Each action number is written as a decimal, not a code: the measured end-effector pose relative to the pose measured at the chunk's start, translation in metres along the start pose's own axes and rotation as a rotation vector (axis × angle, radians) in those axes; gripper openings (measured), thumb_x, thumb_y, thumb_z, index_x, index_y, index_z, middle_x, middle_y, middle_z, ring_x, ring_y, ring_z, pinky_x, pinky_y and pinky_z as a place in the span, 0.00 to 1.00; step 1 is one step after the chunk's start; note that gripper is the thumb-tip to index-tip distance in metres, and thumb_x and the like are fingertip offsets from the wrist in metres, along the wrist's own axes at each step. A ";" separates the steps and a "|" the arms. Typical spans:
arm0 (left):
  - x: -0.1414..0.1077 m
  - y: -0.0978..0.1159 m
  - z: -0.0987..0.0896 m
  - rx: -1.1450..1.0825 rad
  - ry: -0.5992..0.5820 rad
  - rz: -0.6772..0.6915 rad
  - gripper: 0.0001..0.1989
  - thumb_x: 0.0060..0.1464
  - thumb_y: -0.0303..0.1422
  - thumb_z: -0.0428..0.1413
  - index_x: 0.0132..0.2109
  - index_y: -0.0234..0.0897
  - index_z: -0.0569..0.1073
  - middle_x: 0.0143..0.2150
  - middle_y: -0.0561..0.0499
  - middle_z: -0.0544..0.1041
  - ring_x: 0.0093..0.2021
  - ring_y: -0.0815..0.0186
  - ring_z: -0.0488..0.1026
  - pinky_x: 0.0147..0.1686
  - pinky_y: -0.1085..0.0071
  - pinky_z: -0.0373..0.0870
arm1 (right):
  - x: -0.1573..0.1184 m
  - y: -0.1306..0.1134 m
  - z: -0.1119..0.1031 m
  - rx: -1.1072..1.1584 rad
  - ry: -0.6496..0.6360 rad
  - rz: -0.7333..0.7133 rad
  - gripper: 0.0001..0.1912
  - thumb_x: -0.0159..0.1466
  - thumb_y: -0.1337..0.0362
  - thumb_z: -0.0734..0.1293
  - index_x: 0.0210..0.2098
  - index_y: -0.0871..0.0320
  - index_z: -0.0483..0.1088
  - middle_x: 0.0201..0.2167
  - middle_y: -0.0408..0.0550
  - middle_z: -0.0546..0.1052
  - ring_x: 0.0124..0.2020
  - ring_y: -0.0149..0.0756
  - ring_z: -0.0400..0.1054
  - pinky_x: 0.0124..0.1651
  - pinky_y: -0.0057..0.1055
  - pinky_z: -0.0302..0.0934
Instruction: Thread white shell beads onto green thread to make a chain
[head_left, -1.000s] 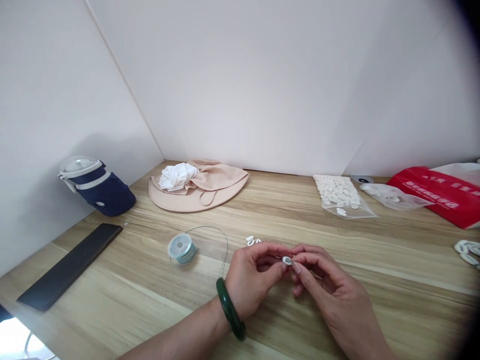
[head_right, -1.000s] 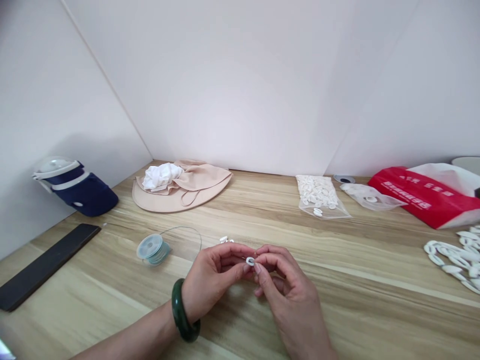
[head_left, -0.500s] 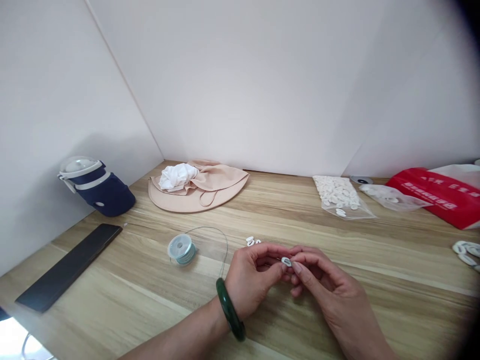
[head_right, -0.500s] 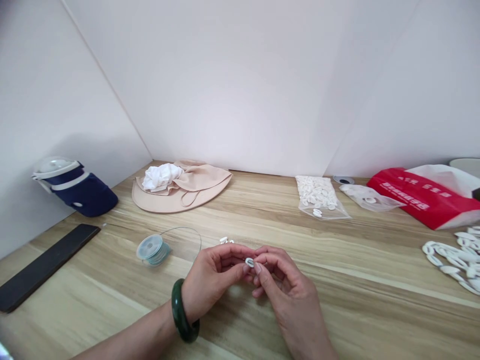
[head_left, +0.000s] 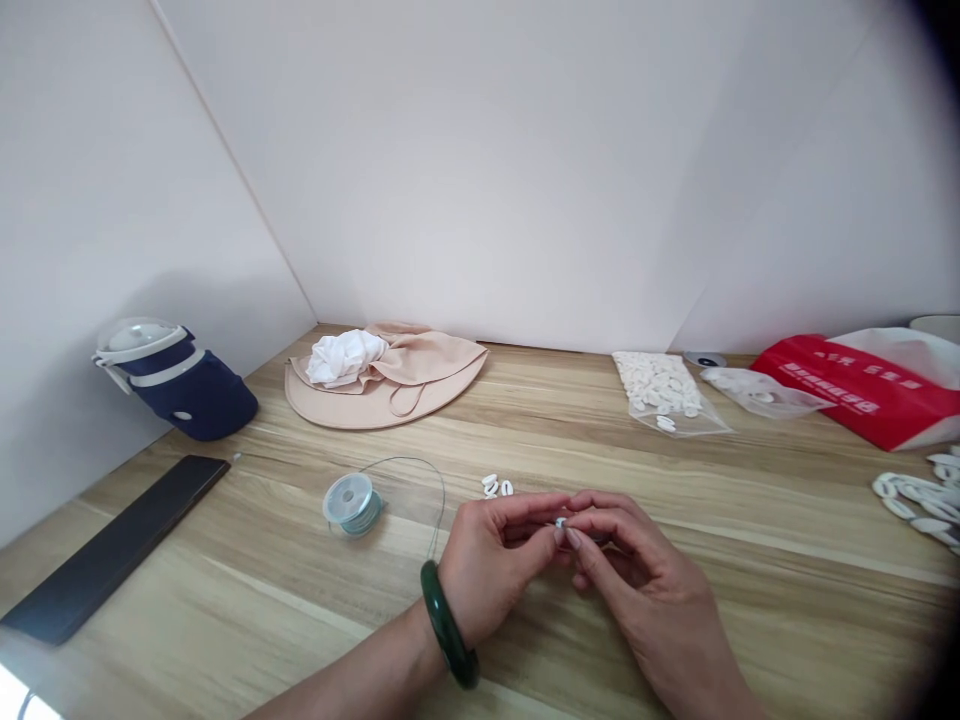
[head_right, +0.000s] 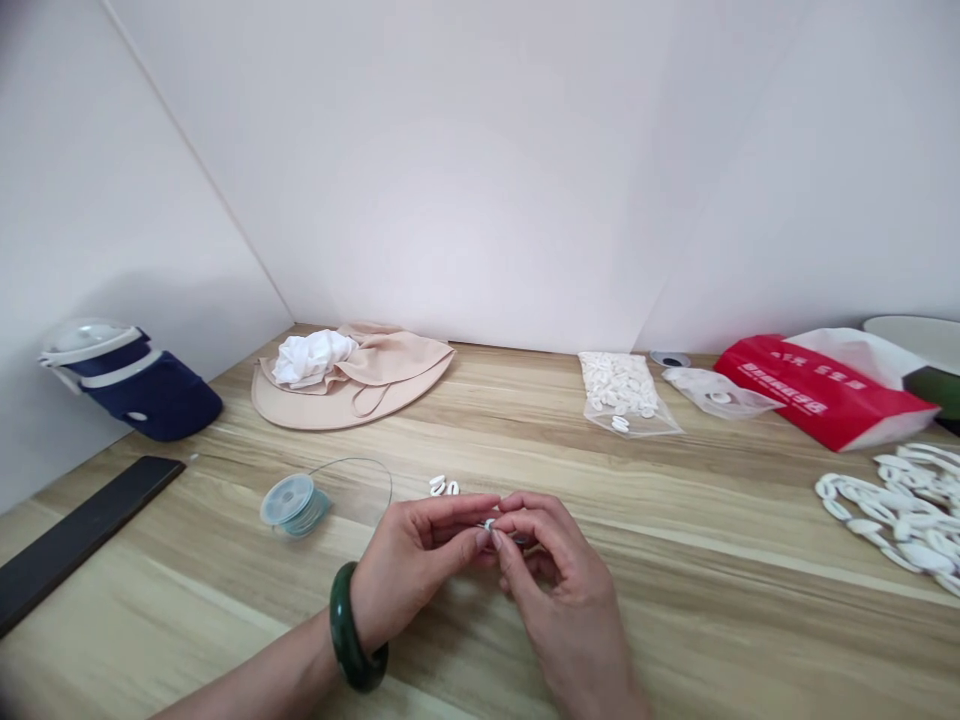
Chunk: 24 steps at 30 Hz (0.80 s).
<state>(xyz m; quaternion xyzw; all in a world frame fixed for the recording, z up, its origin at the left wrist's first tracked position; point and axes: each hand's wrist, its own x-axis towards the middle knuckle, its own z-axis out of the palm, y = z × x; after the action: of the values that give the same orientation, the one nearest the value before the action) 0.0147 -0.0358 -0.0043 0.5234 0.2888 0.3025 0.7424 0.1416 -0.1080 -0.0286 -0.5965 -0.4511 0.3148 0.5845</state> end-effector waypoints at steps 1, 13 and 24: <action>0.000 0.000 0.000 0.009 -0.004 -0.001 0.13 0.50 0.30 0.59 0.45 0.36 0.78 0.44 0.45 0.80 0.41 0.61 0.77 0.40 0.70 0.75 | 0.000 0.000 0.000 -0.010 -0.003 -0.009 0.05 0.59 0.61 0.66 0.30 0.54 0.73 0.42 0.49 0.68 0.32 0.32 0.69 0.26 0.25 0.68; -0.006 0.005 -0.003 0.507 0.102 0.220 0.13 0.57 0.32 0.51 0.47 0.45 0.76 0.38 0.52 0.80 0.22 0.75 0.72 0.23 0.80 0.69 | 0.002 -0.006 -0.003 -0.019 0.031 0.127 0.11 0.60 0.55 0.64 0.37 0.55 0.69 0.30 0.43 0.72 0.21 0.27 0.65 0.22 0.23 0.65; -0.010 0.006 -0.002 0.580 0.077 0.236 0.16 0.59 0.33 0.49 0.52 0.47 0.73 0.37 0.52 0.80 0.15 0.77 0.68 0.16 0.82 0.66 | 0.008 -0.013 -0.003 0.161 -0.043 0.353 0.17 0.52 0.51 0.70 0.31 0.59 0.70 0.19 0.39 0.69 0.17 0.25 0.59 0.16 0.21 0.55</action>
<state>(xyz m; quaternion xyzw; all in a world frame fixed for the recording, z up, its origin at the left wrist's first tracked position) 0.0058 -0.0401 0.0024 0.7315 0.3282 0.3111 0.5103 0.1451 -0.1033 -0.0146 -0.6107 -0.3254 0.4601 0.5563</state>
